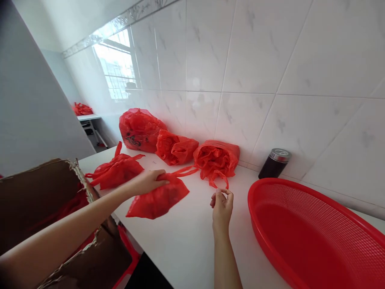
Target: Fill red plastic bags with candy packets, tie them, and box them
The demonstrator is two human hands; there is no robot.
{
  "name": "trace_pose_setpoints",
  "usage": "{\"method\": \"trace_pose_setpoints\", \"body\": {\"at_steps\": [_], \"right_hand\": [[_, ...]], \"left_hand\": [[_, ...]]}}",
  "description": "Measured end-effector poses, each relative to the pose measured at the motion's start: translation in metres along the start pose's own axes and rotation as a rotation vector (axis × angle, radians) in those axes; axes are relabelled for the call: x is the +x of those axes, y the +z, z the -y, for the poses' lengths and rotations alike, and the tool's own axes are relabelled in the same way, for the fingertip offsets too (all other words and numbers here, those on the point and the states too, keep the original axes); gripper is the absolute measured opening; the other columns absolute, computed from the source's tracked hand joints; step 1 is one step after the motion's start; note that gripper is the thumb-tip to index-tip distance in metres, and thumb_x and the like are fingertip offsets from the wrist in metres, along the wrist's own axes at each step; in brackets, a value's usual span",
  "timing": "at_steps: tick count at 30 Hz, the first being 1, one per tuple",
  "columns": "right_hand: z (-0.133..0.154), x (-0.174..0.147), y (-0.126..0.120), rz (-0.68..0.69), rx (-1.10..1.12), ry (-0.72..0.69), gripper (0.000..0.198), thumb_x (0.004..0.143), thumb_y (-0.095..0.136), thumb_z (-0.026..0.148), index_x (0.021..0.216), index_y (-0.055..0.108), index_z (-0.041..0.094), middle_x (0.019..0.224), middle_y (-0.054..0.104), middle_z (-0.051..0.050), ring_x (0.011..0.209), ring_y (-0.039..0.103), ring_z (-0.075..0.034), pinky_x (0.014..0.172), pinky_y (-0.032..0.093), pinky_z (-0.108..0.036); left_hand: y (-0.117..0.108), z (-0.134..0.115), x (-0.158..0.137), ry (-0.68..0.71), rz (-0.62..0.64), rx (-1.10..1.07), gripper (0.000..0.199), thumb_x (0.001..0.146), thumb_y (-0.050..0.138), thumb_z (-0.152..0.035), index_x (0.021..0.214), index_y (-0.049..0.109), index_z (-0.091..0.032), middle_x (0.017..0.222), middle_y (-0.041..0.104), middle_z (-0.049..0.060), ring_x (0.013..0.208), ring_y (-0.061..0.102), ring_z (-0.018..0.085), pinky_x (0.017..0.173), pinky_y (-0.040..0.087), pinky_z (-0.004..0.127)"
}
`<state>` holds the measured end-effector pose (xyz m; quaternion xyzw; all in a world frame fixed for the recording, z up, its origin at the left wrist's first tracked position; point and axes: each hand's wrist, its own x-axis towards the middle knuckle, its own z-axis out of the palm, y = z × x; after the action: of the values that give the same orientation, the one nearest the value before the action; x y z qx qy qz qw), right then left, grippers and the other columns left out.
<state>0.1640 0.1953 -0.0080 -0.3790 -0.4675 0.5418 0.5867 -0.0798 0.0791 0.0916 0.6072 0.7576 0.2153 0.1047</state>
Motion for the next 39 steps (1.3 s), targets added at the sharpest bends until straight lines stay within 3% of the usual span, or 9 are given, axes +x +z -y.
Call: {"method": "trace_pose_setpoints", "body": {"at_steps": [9, 15, 19, 22, 26, 30, 35, 38, 39], "right_hand": [[-0.056, 0.002, 0.003, 0.085, -0.291, 0.092, 0.031, 0.076, 0.059, 0.051, 0.085, 0.050, 0.023, 0.062, 0.056, 0.005, 0.050, 0.051, -0.012, 0.051, 0.042, -0.025], [-0.062, -0.003, 0.004, 0.145, -0.404, 0.065, 0.033, 0.076, 0.058, 0.055, 0.086, 0.054, 0.024, 0.063, 0.059, 0.004, 0.053, 0.052, -0.014, 0.053, 0.042, -0.026], [-0.061, -0.004, 0.005, 0.144, -0.432, 0.049, 0.033, 0.076, 0.057, 0.056, 0.086, 0.054, 0.024, 0.063, 0.058, 0.003, 0.057, 0.054, -0.016, 0.054, 0.044, -0.028], [-0.060, -0.006, 0.005, 0.150, -0.443, 0.027, 0.033, 0.078, 0.055, 0.056, 0.085, 0.054, 0.024, 0.062, 0.057, 0.003, 0.056, 0.053, -0.017, 0.054, 0.044, -0.028], [-0.060, -0.005, 0.005, 0.171, -0.445, 0.016, 0.030, 0.080, 0.057, 0.053, 0.084, 0.054, 0.024, 0.062, 0.056, 0.004, 0.054, 0.050, -0.015, 0.052, 0.041, -0.027], [-0.060, -0.002, 0.012, 0.180, -0.427, 0.017, 0.028, 0.079, 0.057, 0.051, 0.083, 0.054, 0.023, 0.062, 0.056, 0.004, 0.055, 0.051, -0.014, 0.053, 0.041, -0.025], [-0.009, -0.042, 0.008, 0.233, -0.385, -0.014, 0.024, 0.083, 0.055, 0.045, 0.081, 0.056, 0.021, 0.064, 0.060, 0.002, 0.056, 0.056, -0.014, 0.053, 0.046, -0.025], [0.055, -0.076, -0.023, 0.502, -0.484, -0.164, 0.016, 0.090, 0.051, 0.035, 0.093, 0.062, 0.023, 0.081, 0.066, -0.001, 0.072, 0.060, -0.014, 0.068, 0.050, -0.027], [0.079, -0.084, -0.041, 0.468, -0.553, -0.263, 0.015, 0.090, 0.053, 0.033, 0.096, 0.064, 0.024, 0.086, 0.067, -0.002, 0.076, 0.061, -0.015, 0.072, 0.050, -0.027]], "left_hand": [[-0.030, 0.148, -0.019, -0.318, -0.165, 0.040, 0.045, 0.080, 0.047, -0.062, 0.073, 0.057, -0.019, 0.067, 0.064, 0.004, 0.059, 0.059, 0.021, 0.052, 0.039, 0.029], [-0.040, 0.204, -0.017, -0.333, -0.306, 0.222, 0.042, 0.085, 0.047, -0.049, 0.107, 0.061, -0.016, 0.108, 0.066, 0.013, 0.094, 0.063, 0.030, 0.079, 0.045, 0.038], [-0.039, 0.194, -0.018, -0.325, -0.417, 0.341, 0.055, 0.087, 0.045, -0.045, 0.130, 0.050, -0.010, 0.129, 0.053, 0.024, 0.119, 0.049, 0.041, 0.095, 0.038, 0.052], [-0.025, 0.170, -0.024, -0.212, -0.428, 0.406, 0.057, 0.089, 0.045, -0.043, 0.139, 0.044, -0.016, 0.143, 0.044, 0.020, 0.132, 0.037, 0.039, 0.106, 0.027, 0.054], [0.002, 0.162, -0.032, 0.063, -0.102, 0.548, 0.045, 0.086, 0.054, -0.039, 0.128, 0.060, -0.025, 0.146, 0.047, 0.012, 0.139, 0.033, 0.034, 0.115, 0.011, 0.052], [0.010, 0.183, -0.029, 0.006, 0.055, 0.604, 0.044, 0.080, 0.061, -0.029, 0.124, 0.065, -0.028, 0.150, 0.042, 0.013, 0.142, 0.025, 0.039, 0.111, -0.004, 0.063], [0.019, 0.160, -0.008, 0.048, 0.060, 0.602, 0.046, 0.077, 0.059, -0.025, 0.123, 0.067, -0.022, 0.143, 0.048, 0.022, 0.135, 0.034, 0.049, 0.105, 0.012, 0.072], [0.045, 0.126, 0.007, 0.172, 0.131, 0.397, 0.056, 0.083, 0.052, -0.045, 0.137, 0.054, -0.032, 0.149, 0.044, 0.010, 0.136, 0.037, 0.041, 0.107, 0.029, 0.060], [0.055, 0.115, 0.012, 0.217, 0.179, 0.287, 0.058, 0.082, 0.051, -0.051, 0.139, 0.051, -0.037, 0.148, 0.046, 0.005, 0.135, 0.041, 0.037, 0.108, 0.033, 0.055]]}}
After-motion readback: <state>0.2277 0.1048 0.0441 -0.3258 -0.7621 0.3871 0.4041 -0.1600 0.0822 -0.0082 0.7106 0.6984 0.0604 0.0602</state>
